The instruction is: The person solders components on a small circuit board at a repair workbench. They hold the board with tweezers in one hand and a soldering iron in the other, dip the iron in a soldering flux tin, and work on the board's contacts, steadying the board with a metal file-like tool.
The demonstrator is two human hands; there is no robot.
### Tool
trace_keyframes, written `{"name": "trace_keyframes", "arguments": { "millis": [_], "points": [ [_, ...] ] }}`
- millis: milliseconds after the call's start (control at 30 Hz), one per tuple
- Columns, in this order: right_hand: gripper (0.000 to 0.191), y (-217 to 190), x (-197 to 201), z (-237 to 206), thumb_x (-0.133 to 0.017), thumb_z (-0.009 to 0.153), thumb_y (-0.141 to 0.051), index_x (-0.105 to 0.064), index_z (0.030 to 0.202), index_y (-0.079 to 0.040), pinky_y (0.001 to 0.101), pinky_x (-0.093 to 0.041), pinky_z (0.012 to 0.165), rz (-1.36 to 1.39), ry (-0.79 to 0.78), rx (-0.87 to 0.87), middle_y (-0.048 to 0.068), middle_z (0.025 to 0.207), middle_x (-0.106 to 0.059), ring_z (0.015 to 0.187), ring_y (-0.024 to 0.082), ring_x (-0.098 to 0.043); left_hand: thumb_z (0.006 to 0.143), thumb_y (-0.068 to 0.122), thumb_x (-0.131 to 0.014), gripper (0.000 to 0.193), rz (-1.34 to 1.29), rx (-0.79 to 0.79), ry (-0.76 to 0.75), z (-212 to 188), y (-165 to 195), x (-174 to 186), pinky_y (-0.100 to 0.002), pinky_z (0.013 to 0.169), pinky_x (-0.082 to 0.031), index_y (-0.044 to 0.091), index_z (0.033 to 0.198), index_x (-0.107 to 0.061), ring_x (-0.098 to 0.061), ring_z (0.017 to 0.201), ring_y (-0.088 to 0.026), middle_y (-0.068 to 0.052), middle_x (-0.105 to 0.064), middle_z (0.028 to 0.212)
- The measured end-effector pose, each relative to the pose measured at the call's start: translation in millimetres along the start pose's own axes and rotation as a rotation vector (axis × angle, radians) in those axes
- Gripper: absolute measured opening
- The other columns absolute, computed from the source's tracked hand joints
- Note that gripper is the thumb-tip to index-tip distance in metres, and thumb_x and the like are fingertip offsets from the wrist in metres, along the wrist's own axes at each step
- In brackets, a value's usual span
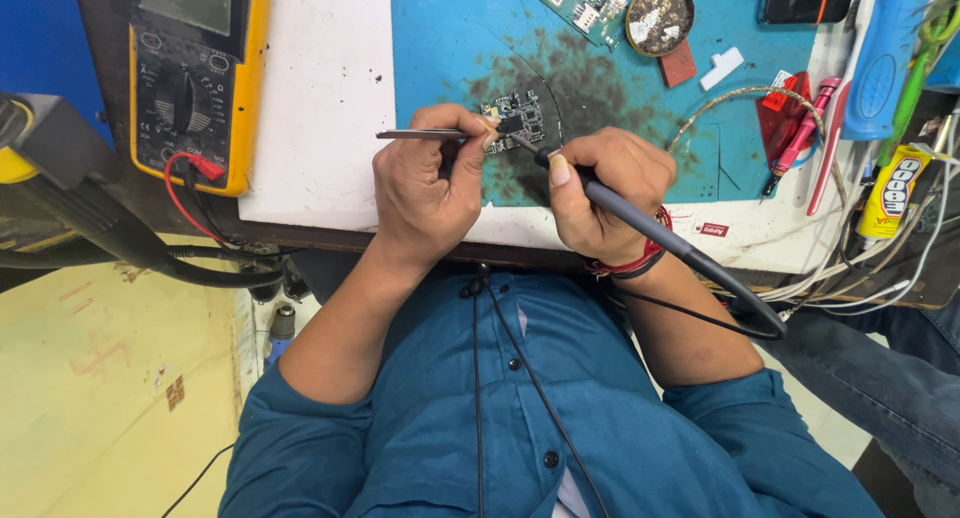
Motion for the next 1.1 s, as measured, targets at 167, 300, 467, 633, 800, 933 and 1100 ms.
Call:
{"name": "trace_keyframes", "arguments": {
  "millis": [167,300,467,633,800,933,1100],
  "points": [
    [0.011,-0.7,-1.3,0.2,-0.069,0.097,-0.007,-0.063,0.089,-0.002,0.035,-0.046,0.057,-0.001,-0.012,0.009,0.01,0.072,-0.061,0.063,0.027,-0.061,0.105,0.002,-0.069,0.011,-0.006,-0.016,-0.001,-0.2,1.1,1.3,-0.023,0.07,-0.058,0.003,0.109,-0.059,-0.073,0.081,-0.01,-0.009,-0.076,0.101],
    [0.011,0.2,-0.3,0.2,-0.068,0.097,-0.007,-0.063,0.088,-0.002,0.0347,-0.045,0.056,-0.008,0.0,-0.002,0.01,0.072,-0.061,0.063,0.027,-0.061,0.106,0.002,-0.068,0.011,-0.008,-0.018,-0.006,0.1,0.2,0.4,-0.023,0.069,-0.058,0.003,0.11,-0.059,-0.074,0.082,-0.01,-0.009,-0.076,0.101],
    [0.011,-1.2,-2.0,0.7,-0.068,0.097,-0.007,-0.063,0.088,-0.002,0.0351,-0.045,0.057,-0.008,-0.02,0.015,0.01,0.071,-0.061,0.063,0.027,-0.061,0.105,0.002,-0.069,0.011,-0.006,0.001,-0.007,-0.5,-1.9,0.7,-0.023,0.068,-0.058,0.003,0.109,-0.059,-0.073,0.08,-0.01,-0.009,-0.076,0.099],
    [0.012,-0.1,0.2,0.7,-0.068,0.097,-0.007,-0.063,0.088,-0.002,0.0343,-0.045,0.057,0.0,0.006,-0.007,0.01,0.073,-0.062,0.063,0.026,-0.061,0.106,0.003,-0.068,0.011,-0.016,-0.013,-0.005,-0.5,0.0,0.1,-0.023,0.07,-0.059,0.003,0.11,-0.058,-0.074,0.083,-0.01,-0.01,-0.076,0.101],
    [0.013,-0.1,1.0,-0.1,-0.068,0.097,-0.007,-0.063,0.087,-0.002,0.0348,-0.044,0.057,-0.026,-0.003,-0.009,0.01,0.072,-0.061,0.063,0.027,-0.059,0.106,0.002,-0.068,0.011,-0.01,-0.02,-0.006,-0.3,0.8,-0.5,-0.023,0.07,-0.059,0.003,0.11,-0.058,-0.074,0.082,-0.01,-0.01,-0.076,0.1],
    [0.012,0.9,1.8,-0.7,-0.069,0.096,-0.006,-0.062,0.087,-0.002,0.0343,-0.044,0.056,-0.025,0.007,-0.019,0.01,0.072,-0.061,0.062,0.026,-0.06,0.106,0.003,-0.068,0.012,-0.019,-0.016,-0.009,-0.2,-0.2,-0.7,-0.023,0.069,-0.059,0.003,0.111,-0.057,-0.074,0.082,-0.01,-0.009,-0.076,0.1],
    [0.011,-0.9,1.0,0.0,-0.068,0.096,-0.006,-0.063,0.088,-0.002,0.0343,-0.045,0.057,0.0,0.001,0.003,0.01,0.072,-0.061,0.064,0.026,-0.061,0.106,0.002,-0.068,0.011,-0.011,-0.016,-0.005,-0.6,0.1,-0.3,-0.023,0.068,-0.058,0.003,0.11,-0.058,-0.074,0.081,-0.01,-0.009,-0.076,0.1]
  ]
}}
Point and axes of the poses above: each hand's wrist, its own z-axis towards the middle knuckle, its own x-axis out of the back of the hand, y = z × x, the point moved 9 cm from there along z, towards the middle knuckle
